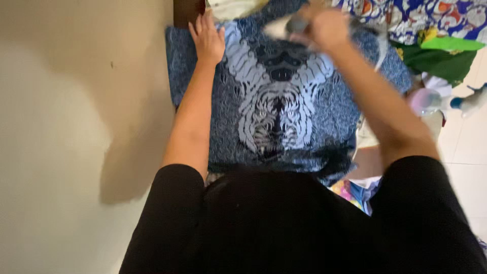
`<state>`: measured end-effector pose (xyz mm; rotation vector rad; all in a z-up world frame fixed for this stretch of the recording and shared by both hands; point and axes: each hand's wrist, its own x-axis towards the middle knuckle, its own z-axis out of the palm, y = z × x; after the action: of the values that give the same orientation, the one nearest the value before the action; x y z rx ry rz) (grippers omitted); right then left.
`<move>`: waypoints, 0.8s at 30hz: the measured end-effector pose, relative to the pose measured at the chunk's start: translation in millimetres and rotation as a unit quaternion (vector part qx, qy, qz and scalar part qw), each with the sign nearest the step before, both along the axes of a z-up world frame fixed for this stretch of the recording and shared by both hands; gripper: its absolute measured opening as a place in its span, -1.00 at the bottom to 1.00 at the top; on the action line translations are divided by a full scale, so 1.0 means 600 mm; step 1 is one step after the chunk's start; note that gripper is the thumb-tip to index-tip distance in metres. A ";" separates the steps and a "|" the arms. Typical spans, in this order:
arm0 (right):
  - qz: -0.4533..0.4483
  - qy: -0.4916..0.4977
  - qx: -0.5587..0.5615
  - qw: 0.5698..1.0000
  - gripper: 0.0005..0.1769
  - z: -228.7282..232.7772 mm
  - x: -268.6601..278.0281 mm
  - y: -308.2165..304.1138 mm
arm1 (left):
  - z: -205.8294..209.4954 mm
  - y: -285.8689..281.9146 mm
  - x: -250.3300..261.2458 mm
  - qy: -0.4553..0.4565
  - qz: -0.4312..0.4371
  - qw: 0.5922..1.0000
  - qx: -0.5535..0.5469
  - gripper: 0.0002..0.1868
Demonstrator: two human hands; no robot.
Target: The person irons a blue patterned shirt on a wooden ironing board. They repeatedly smooth the fabric with their hands and move the iron across the front, sleeves, and back, flipping the shirt to treat both sides.
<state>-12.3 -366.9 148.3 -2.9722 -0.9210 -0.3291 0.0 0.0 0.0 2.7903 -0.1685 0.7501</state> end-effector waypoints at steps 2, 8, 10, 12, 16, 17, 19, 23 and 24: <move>0.037 0.007 0.025 0.999 -0.43 -0.036 0.000 0.045 | -0.004 0.018 0.026 0.102 -0.017 0.993 -0.052 -0.44; 0.008 -0.007 0.026 1.000 -0.63 -0.165 0.066 0.122 | -0.033 0.089 0.069 0.207 -0.010 0.978 -0.035 -0.62; -0.039 0.001 0.032 0.999 -0.60 -0.183 0.096 0.128 | -0.048 0.104 0.071 0.205 0.002 0.977 -0.059 -0.62; -0.051 -0.004 0.101 0.994 -0.42 -0.170 0.124 0.136 | -0.063 0.120 0.073 0.202 0.003 0.975 -0.091 -0.62; -0.094 0.063 0.090 0.990 -0.38 -0.116 0.106 0.167 | -0.091 0.141 0.091 0.181 -0.003 0.971 -0.155 -0.70; -0.089 0.100 0.112 0.985 -0.41 -0.110 0.080 0.181 | -0.097 0.152 0.088 0.180 -0.001 0.971 -0.161 -0.74; -0.050 0.107 0.129 0.985 -0.46 -0.111 0.033 0.222 | -0.100 0.166 0.088 0.167 -0.026 0.972 -0.164 -0.77; -0.044 0.044 0.123 0.990 -0.52 -0.156 0.009 0.299 | -0.070 0.163 0.091 0.151 -0.028 0.965 -0.214 -0.81; -0.073 0.037 0.123 0.989 -0.54 -0.165 0.036 0.312 | -0.052 0.161 0.097 0.144 -0.029 0.966 -0.215 -0.82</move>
<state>9.2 -179.7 49.0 -2.8078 -0.6073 -0.3058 58.3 96.4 -31.4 2.4273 -0.0268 0.3106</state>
